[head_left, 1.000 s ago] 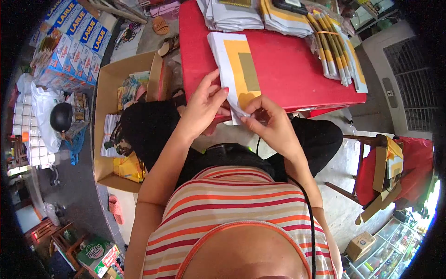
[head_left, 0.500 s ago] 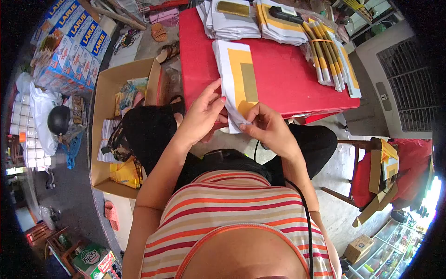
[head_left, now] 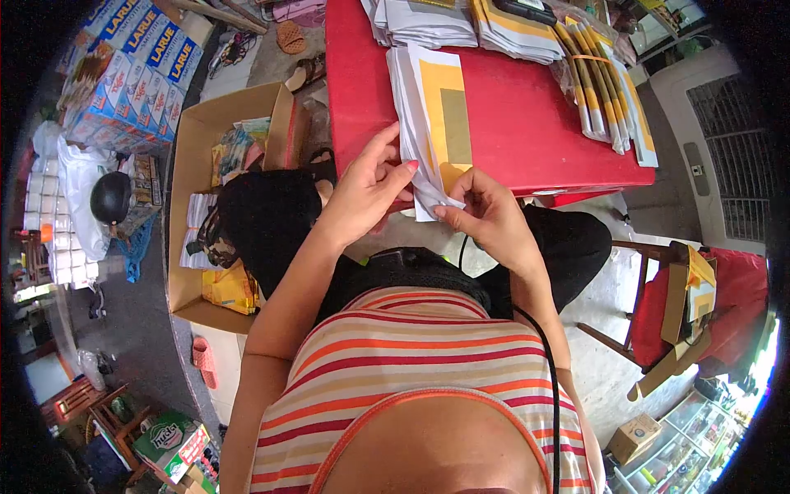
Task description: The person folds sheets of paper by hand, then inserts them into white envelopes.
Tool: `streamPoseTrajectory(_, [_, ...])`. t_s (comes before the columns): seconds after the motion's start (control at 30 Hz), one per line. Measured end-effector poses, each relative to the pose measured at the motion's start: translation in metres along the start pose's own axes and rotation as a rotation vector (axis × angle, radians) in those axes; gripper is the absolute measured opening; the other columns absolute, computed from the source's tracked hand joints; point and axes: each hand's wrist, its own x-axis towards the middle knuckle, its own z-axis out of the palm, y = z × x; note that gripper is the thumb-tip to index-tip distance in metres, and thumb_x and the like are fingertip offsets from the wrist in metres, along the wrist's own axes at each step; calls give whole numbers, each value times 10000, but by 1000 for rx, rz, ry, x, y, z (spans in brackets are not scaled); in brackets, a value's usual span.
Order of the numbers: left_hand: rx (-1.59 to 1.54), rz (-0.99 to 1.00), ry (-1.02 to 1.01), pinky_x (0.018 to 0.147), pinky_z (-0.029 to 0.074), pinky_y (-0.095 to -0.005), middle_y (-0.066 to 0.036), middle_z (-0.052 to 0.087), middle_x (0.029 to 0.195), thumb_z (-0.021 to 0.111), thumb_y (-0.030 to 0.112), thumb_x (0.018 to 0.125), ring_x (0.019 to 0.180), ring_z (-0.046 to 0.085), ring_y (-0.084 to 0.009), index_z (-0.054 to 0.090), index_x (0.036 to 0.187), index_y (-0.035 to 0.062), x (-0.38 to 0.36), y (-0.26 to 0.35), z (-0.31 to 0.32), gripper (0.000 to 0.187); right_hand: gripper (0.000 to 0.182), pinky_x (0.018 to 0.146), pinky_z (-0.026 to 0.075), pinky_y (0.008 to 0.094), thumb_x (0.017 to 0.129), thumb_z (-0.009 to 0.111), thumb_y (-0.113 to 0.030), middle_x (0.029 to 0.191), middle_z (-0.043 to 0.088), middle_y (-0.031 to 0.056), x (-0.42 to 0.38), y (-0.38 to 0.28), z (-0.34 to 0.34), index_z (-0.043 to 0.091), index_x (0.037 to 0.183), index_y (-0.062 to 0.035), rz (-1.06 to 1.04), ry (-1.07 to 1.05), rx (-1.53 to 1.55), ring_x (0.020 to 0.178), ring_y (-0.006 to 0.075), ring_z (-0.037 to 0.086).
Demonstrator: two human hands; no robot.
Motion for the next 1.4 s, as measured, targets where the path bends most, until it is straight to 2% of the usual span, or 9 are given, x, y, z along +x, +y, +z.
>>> streamPoseTrajectory(0.33, [2,-33,25,763,584,-285,-132,586,1174,599,57,1002,930,618,-149,296,1536,27,-4,2,4,615,238,577,399,242,886,764,-88,762,528,-21,-4,4,2,537,940,-41,-51,48,-48,667,53,464])
streamPoseTrajectory(0.43, [10,22,17,760,587,-283,-126,583,1158,594,25,992,918,612,-141,304,1531,34,-2,0,6,612,227,610,442,245,912,720,-52,884,594,14,-5,2,5,569,1080,-38,-146,60,-7,716,65,507])
streamPoseTrajectory(0.5, [-20,23,34,757,593,-287,-119,585,1141,589,5,984,915,614,-137,320,1521,38,-3,5,9,601,340,658,496,257,927,687,-31,1022,636,54,-6,-6,3,593,1252,-60,-105,-34,-43,778,87,563])
streamPoseTrajectory(0.53, [-20,23,34,757,593,-287,-119,585,1141,589,5,984,915,614,-137,320,1521,38,-3,6,9,601,340,658,496,257,927,687,-31,1022,636,54,-6,-5,3,593,1252,-60,-105,-34,-43,778,87,563])
streamPoseTrajectory(0.6, [33,44,25,757,597,-291,-115,585,1131,593,2,981,909,619,-135,328,1519,38,-2,6,9,601,467,699,527,269,930,676,-33,1095,649,73,-4,-2,2,566,1378,-101,-213,-48,-115,800,109,600])
streamPoseTrajectory(0.83, [30,49,37,762,598,-293,-116,581,1129,596,0,975,912,624,-136,328,1523,38,-2,1,7,612,447,681,523,275,925,686,-41,1032,637,81,-7,-10,3,581,1357,-88,-98,-42,-101,746,113,599])
streamPoseTrajectory(0.93, [49,51,43,761,600,-293,-116,576,1138,593,-4,974,913,623,-133,326,1523,31,-3,1,7,612,405,662,513,272,917,699,-46,973,632,70,-6,-6,2,597,1309,-71,-75,-38,-89,736,105,594])
streamPoseTrajectory(1.0, [31,37,23,836,547,-278,-104,592,1226,580,20,1000,1020,615,-138,305,1545,39,-4,2,8,611,341,648,504,269,913,710,-53,934,627,57,-6,-4,0,612,1240,-51,-84,-26,-119,718,101,586])
streamPoseTrajectory(1.4, [19,18,27,812,564,-280,-115,584,1219,583,7,991,1006,620,-149,301,1537,28,-6,10,11,615,156,625,484,255,904,732,-53,900,608,43,-8,7,0,627,1008,-2,-109,4,-73,719,92,608])
